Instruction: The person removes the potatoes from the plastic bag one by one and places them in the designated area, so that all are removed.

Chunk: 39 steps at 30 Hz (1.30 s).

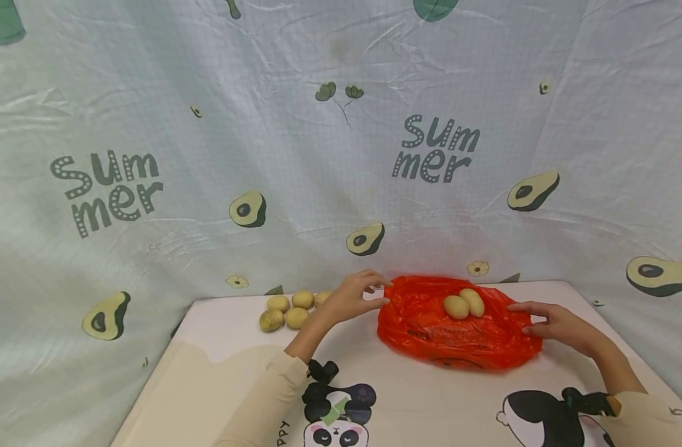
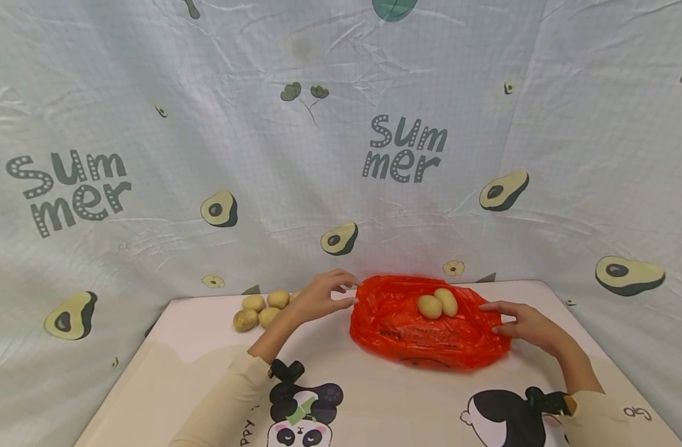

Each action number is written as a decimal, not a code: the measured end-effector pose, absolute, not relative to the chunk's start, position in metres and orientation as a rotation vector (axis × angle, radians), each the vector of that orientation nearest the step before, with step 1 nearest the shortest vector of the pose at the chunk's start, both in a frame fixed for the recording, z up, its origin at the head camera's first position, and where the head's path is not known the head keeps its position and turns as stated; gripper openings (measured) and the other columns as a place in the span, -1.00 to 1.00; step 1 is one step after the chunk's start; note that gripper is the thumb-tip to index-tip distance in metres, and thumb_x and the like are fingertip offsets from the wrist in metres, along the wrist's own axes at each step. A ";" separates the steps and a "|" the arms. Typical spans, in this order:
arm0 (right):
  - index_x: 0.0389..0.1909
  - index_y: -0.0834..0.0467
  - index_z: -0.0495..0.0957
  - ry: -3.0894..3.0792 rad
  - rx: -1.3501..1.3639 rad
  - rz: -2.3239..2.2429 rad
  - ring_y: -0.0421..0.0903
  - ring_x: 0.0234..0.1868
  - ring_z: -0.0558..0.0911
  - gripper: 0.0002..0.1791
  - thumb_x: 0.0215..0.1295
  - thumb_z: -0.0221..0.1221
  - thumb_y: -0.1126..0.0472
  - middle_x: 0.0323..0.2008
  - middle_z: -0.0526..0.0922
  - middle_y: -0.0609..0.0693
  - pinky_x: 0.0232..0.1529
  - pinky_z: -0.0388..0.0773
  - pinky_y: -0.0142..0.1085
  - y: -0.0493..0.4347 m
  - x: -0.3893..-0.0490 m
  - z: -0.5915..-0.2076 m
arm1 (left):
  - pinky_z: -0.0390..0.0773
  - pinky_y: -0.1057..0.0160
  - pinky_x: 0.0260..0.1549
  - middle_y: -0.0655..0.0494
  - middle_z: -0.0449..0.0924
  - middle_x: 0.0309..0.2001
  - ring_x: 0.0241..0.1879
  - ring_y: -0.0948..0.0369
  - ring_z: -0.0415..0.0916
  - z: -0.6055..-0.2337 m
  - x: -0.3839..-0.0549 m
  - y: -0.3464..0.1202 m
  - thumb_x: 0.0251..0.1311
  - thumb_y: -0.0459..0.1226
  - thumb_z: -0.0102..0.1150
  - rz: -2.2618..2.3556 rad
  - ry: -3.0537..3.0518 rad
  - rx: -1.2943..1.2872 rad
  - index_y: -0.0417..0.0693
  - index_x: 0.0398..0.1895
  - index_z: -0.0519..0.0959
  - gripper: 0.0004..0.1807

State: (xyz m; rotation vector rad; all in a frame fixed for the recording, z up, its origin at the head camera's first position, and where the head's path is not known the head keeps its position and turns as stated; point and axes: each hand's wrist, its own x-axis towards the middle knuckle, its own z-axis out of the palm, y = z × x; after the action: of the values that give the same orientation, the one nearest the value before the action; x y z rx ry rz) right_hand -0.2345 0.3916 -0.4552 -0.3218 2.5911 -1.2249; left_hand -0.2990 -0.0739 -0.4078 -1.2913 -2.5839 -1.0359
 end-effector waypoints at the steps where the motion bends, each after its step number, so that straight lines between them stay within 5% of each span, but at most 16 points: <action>1: 0.41 0.32 0.36 2.593 -0.323 -1.225 0.48 0.28 0.37 -0.35 0.34 0.28 0.24 0.38 0.25 0.54 -0.01 0.68 -0.02 0.391 -0.235 -0.455 | 0.65 0.20 0.00 -0.13 0.62 0.09 0.03 -0.02 0.60 -0.407 -0.299 -0.073 0.31 -0.24 0.35 -1.042 -2.579 -1.295 -0.21 0.14 0.63 -0.62; 20: 0.38 0.34 0.39 2.604 -0.332 -1.224 0.44 0.24 0.43 -0.35 0.30 0.31 0.25 0.33 0.33 0.53 -0.06 0.70 -0.11 0.391 -0.233 -0.455 | 0.63 0.02 0.06 -0.05 0.58 0.18 0.09 -0.04 0.55 -0.411 -0.299 -0.048 0.33 -0.20 0.32 -1.059 -2.668 -1.288 -0.10 0.16 0.63 -0.63; 39: 0.37 0.30 0.41 2.626 -0.381 -1.197 0.49 0.28 0.38 -0.39 0.32 0.30 0.28 0.33 0.36 0.50 -0.04 0.69 -0.07 0.392 -0.238 -0.459 | 0.46 0.31 0.21 0.14 0.59 0.20 0.21 0.19 0.48 -0.404 -0.308 -0.009 0.34 -0.08 0.30 -0.732 -2.756 -1.356 0.05 0.19 0.63 -0.61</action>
State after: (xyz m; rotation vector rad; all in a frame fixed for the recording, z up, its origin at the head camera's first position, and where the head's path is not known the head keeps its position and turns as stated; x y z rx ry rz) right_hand -0.2380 0.3915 -0.4589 -0.3814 2.6259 -1.1966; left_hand -0.3080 -0.0090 -0.4044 -1.3557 -2.7560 -0.7323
